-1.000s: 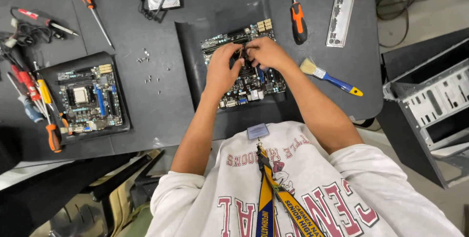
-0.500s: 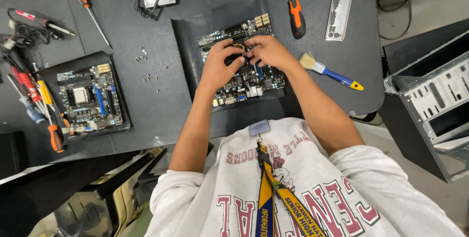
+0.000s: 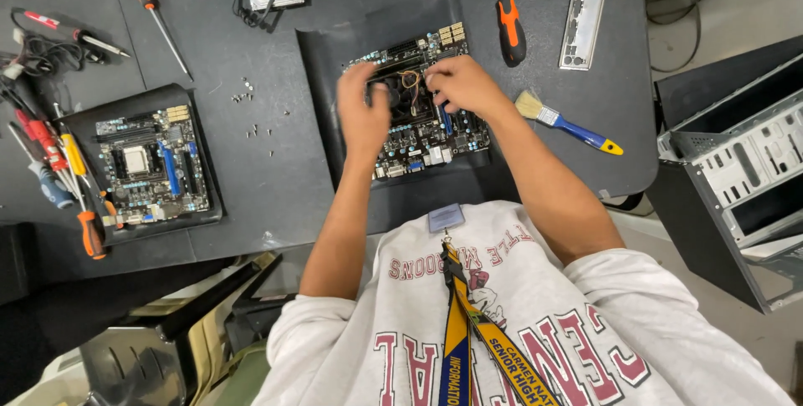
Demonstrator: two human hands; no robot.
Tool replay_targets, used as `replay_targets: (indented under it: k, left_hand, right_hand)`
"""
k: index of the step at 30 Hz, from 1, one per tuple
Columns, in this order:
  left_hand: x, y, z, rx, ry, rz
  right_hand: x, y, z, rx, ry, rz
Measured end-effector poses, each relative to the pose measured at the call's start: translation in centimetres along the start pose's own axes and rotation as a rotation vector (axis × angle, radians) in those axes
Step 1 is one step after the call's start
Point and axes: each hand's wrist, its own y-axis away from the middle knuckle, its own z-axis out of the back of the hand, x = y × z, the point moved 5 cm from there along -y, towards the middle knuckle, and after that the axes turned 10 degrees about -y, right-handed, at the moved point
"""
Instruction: The person is seen reinstalling a CPU fan onto a motherboard at a repair bench, involving unscrewing, positioning the fan, and fastening it.
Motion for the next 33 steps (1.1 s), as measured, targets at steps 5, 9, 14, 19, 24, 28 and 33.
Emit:
replay_targets:
  k: [5,9,14,19,24,28,33]
  left_hand:
    - [6.5,2.3,-1.4,0.103,-0.117,0.426]
    - [8.8,3.0,-3.0,0.279,-0.172,0.535]
    - [9.5,2.6,-3.2,0.300,-0.089,0.579]
    - [7.6,2.5,-0.9,0.360,-0.092,0.471]
    - [7.0,2.4,0.0,0.415,-0.113,0.358]
    - [6.9,2.5,0.5,0.424,-0.136,0.318]
    - [7.1,3.1,0.0,0.317,-0.321,0.067]
  right_hand:
    - [1.8,0.9,-1.1,0.016,0.131,0.004]
    - [2.3,1.6,-1.8,0.003,0.298,0.069]
    - [1.9,1.0,-2.8,-0.020,0.339,0.103]
    - [2.0,1.5,-3.5,-0.035,0.361,0.092]
    - [1.8,1.7,-4.3,-0.067,0.506,0.069]
    - [2.5,2.5,-4.4,-0.084,0.499,0.069]
    - [2.3,2.8,-4.6,-0.120,0.511,0.055]
